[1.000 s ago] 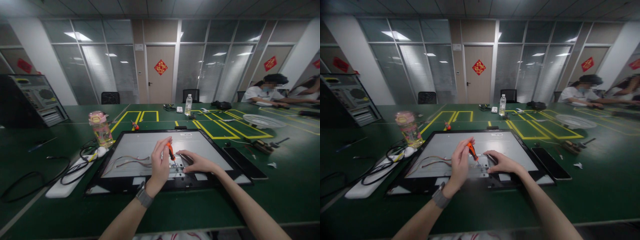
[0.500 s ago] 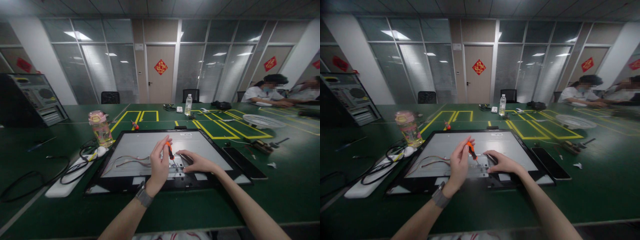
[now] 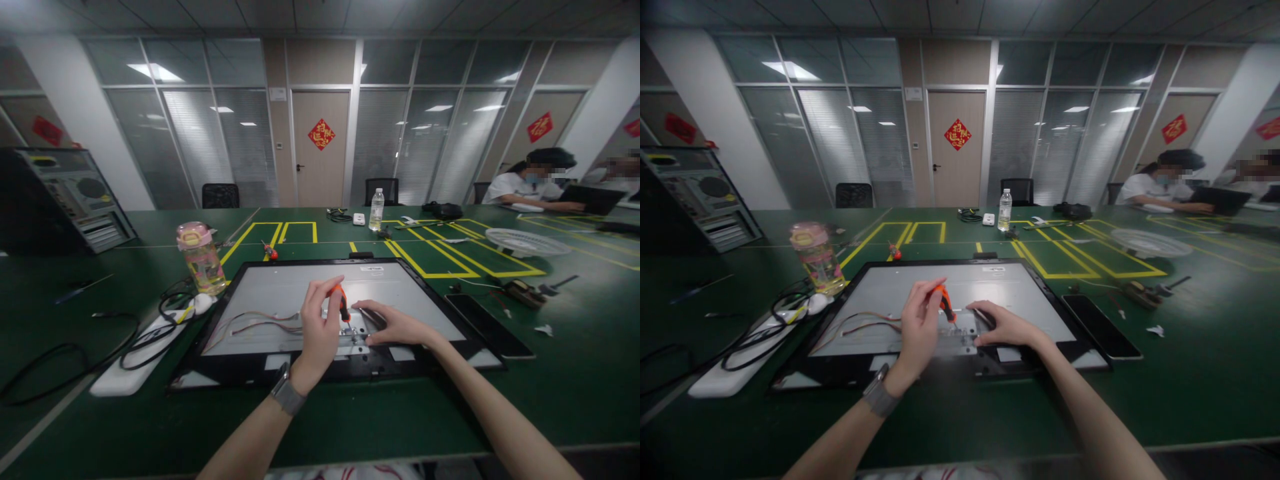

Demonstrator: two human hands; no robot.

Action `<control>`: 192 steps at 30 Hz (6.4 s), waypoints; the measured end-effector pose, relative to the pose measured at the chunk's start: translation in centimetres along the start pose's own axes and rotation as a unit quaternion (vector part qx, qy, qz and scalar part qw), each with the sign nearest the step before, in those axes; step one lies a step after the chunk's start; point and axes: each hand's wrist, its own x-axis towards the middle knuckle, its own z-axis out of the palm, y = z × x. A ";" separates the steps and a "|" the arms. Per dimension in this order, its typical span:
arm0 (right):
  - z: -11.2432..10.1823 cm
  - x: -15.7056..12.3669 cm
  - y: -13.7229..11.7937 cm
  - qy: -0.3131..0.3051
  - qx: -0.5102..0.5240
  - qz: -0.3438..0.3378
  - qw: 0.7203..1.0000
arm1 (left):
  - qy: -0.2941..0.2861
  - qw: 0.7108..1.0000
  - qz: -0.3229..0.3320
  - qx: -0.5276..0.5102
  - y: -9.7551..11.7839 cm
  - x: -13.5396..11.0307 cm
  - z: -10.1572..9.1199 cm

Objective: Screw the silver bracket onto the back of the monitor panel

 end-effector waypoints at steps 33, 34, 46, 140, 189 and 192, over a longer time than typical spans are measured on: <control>0.1 0.1 0.1 -0.003 -0.001 -0.004 1.000 | 0.015 0.999 -0.029 0.006 -0.7 1.0 -0.5; 0.1 0.0 0.1 -0.003 -0.002 -0.002 1.000 | 0.013 0.999 -0.035 -0.004 -0.8 1.0 -0.5; 0.1 0.0 -0.5 0.001 0.000 0.004 1.000 | 0.001 0.997 -0.065 -0.037 -0.7 1.1 -0.4; 0.3 0.2 -1.6 0.021 0.018 0.028 0.999 | -0.180 0.982 0.016 0.056 -1.5 2.0 -4.1; 0.5 0.2 0.1 0.006 -0.015 0.022 1.000 | -0.080 0.994 -0.076 -0.024 -1.9 1.1 -2.6; 0.5 0.2 0.1 0.002 -0.021 0.015 1.000 | -0.035 0.987 -0.120 -0.099 -2.3 2.1 -3.1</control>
